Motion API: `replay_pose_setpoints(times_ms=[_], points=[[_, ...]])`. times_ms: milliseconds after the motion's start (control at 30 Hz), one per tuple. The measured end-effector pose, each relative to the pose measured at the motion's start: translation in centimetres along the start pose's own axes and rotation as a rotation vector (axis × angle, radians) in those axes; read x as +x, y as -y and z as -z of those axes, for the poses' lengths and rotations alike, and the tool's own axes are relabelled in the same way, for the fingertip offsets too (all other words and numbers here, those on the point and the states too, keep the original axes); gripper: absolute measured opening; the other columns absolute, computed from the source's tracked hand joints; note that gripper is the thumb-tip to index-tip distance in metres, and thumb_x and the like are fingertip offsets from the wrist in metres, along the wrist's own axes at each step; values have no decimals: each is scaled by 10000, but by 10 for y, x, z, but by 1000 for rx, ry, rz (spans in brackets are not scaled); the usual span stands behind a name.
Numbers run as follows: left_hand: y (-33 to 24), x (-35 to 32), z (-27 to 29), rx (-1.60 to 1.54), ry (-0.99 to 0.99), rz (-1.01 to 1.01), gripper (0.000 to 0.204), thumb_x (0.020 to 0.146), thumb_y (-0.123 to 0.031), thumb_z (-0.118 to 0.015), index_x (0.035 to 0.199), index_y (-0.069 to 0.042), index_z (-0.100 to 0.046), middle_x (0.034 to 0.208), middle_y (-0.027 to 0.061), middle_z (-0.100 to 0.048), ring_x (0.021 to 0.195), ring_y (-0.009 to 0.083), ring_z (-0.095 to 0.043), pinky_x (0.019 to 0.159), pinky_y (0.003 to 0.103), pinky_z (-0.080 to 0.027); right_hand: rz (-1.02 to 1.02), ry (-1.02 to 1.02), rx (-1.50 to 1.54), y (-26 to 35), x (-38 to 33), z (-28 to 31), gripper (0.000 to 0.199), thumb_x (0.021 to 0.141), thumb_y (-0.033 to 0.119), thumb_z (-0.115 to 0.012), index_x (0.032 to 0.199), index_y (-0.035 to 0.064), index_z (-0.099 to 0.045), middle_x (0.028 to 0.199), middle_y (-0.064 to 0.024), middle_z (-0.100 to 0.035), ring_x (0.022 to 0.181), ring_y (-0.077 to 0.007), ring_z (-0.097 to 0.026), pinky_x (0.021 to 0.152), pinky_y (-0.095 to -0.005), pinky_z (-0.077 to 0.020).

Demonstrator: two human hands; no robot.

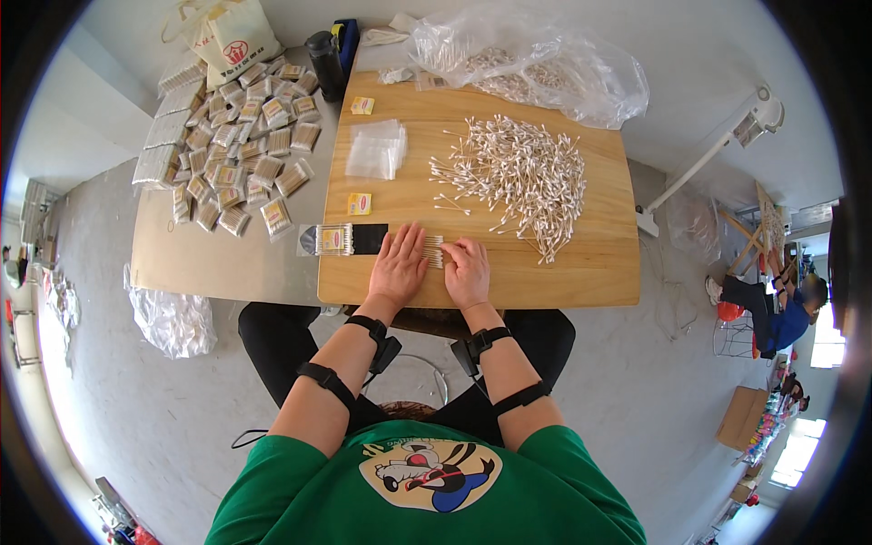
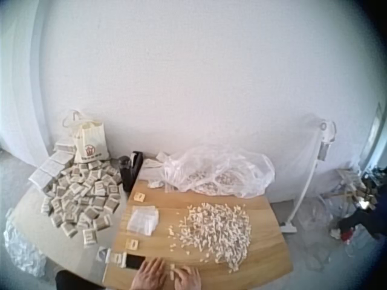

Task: Counting cotton swabs and placing them into small plastic bags at a workbench.

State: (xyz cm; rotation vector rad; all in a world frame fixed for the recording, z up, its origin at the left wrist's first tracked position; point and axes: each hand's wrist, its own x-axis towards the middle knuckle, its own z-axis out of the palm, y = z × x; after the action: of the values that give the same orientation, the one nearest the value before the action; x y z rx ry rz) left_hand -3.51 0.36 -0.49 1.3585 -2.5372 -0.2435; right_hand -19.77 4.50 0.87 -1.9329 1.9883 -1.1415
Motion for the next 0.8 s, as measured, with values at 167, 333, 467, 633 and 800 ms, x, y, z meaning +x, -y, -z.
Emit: replay_pose_setpoints(times_ms=[167, 333, 467, 633, 800], points=[[-1, 0, 0, 21, -7, -6, 578, 981, -352, -461, 1480, -72, -373, 1557, 78, -341, 1454, 226, -287, 1193, 447, -210, -9, 16, -14, 0, 1, 1, 275, 728, 8, -588, 959, 100, -706, 979, -91, -578, 961, -310, -564, 855, -426, -492], [2, -1, -3, 8, 0, 4, 566, 978, -332, -467, 1473, -71, -386, 1553, 84, -349, 1452, 226, -294, 1192, 446, -211, 29, 78, -56, 10, -3, 3, 438, 767, 60, -604, 1204, 45, -601, 1183, -136, -568, 1152, -332, -529, 994, -442, -439], [1, 0, -3, -16, -6, 7, 558, 975, -314, -485, 1468, -71, -392, 1546, 91, -358, 1449, 234, -296, 1191, 443, -210, 145, 253, -287, 9, -7, -4, 631, 874, 188, -578, 1445, -2, -389, 1490, -176, -410, 1411, -326, -347, 1166, -481, -265], [2, 0, -2, -18, 33, 16, 551, 986, -311, -459, 1480, -81, -375, 1562, 87, -333, 1460, 222, -275, 1198, 431, -192, 123, 394, -339, 8, -5, -8, 599, 947, 261, -500, 1467, -2, -366, 1538, -181, -344, 1452, -311, -277, 1191, -498, -181], [-1, -1, 2, -37, 53, 19, 557, 996, -312, -433, 1497, -85, -345, 1575, 82, -308, 1469, 218, -255, 1207, 423, -166, 104, 415, -364, 11, -6, -10, 600, 962, 271, -481, 1474, -13, -350, 1543, -186, -335, 1459, -308, -265, 1195, -502, -160]])
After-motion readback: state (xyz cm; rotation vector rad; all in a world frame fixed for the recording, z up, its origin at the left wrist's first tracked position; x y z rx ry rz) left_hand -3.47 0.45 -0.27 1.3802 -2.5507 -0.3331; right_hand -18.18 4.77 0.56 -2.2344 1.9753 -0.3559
